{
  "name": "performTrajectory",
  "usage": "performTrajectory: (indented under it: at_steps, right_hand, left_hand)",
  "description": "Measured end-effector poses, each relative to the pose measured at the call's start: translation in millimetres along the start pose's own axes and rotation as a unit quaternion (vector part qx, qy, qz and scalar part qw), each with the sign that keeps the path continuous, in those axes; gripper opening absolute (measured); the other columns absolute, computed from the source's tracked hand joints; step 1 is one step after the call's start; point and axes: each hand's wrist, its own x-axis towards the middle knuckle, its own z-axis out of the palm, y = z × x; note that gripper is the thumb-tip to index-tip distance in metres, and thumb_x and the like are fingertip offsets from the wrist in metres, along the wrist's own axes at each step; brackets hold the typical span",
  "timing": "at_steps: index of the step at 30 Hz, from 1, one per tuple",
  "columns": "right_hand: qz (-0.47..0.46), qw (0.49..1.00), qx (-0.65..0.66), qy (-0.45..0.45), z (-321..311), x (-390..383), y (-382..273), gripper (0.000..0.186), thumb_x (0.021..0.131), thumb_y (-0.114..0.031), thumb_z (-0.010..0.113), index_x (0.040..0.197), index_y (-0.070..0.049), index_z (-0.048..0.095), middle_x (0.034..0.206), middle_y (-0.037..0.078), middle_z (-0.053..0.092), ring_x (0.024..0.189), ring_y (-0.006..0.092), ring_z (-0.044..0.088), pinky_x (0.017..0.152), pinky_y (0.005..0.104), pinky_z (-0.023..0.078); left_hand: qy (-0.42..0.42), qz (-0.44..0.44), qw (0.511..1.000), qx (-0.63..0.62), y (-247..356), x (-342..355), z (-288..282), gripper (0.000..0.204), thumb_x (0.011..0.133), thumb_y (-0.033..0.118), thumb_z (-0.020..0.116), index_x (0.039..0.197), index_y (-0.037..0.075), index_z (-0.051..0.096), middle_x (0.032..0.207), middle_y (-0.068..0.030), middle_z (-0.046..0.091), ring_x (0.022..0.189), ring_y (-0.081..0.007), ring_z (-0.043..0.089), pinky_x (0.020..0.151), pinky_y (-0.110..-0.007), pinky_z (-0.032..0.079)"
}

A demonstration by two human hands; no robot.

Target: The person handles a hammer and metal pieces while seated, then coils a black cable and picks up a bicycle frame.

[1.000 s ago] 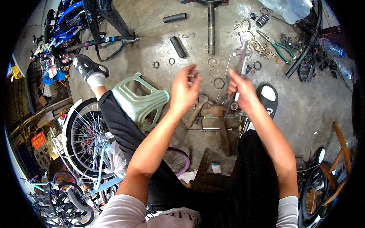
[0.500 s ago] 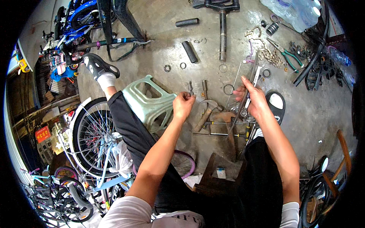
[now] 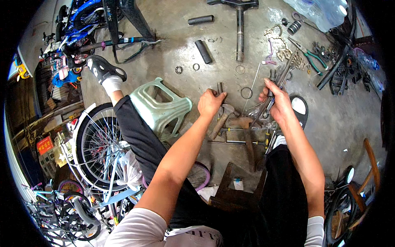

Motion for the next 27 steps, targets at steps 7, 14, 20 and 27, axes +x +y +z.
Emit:
performTrajectory:
  at_steps: [7, 14, 20, 27]
  right_hand:
    - [-0.015, 0.999, 0.028, 0.019, -3, -1, -3, 0.019, 0.093, -0.021, 0.076, 0.102, -0.006, 0.068, 0.081, 0.004, 0.065, 0.078, 0.0223, 0.071, 0.069, 0.0345, 0.058]
    - [-0.007, 0.999, 0.014, 0.034, -6, -2, -3, 0.019, 0.094, -0.019, 0.074, 0.106, -0.006, 0.068, 0.082, 0.003, 0.064, 0.081, 0.022, 0.069, 0.072, 0.0351, 0.058]
    - [-0.019, 0.999, 0.02, 0.031, -5, 0, -4, 0.019, 0.095, -0.019, 0.072, 0.108, -0.006, 0.068, 0.084, 0.003, 0.064, 0.083, 0.0226, 0.069, 0.073, 0.0361, 0.058]
    - [-0.031, 0.997, 0.056, 0.036, -10, 6, -2, 0.018, 0.094, -0.018, 0.072, 0.106, -0.005, 0.067, 0.085, 0.006, 0.066, 0.084, 0.0247, 0.071, 0.076, 0.0389, 0.06]
  left_hand:
    - [0.046, 0.076, 0.996, -0.015, -31, 14, 20, 0.041, 0.084, 0.04, 0.072, 0.096, 0.0, 0.072, 0.094, -0.024, 0.074, 0.094, -0.043, 0.071, 0.082, -0.049, 0.056]
    - [0.087, 0.165, 0.966, -0.179, -27, -22, -21, 0.026, 0.098, 0.02, 0.068, 0.1, -0.003, 0.056, 0.08, -0.0169, 0.068, 0.073, -0.0278, 0.068, 0.07, -0.04, 0.054]
    - [0.078, 0.232, 0.965, -0.089, -42, -7, -15, 0.026, 0.095, 0.024, 0.069, 0.106, 0.001, 0.066, 0.096, -0.0197, 0.07, 0.089, -0.0397, 0.068, 0.078, -0.048, 0.053]
    - [-0.104, 0.126, 0.968, 0.19, -27, -91, 0, 0.054, 0.084, 0.048, 0.079, 0.103, 0.001, 0.06, 0.096, -0.0245, 0.07, 0.091, -0.0411, 0.072, 0.077, -0.049, 0.058]
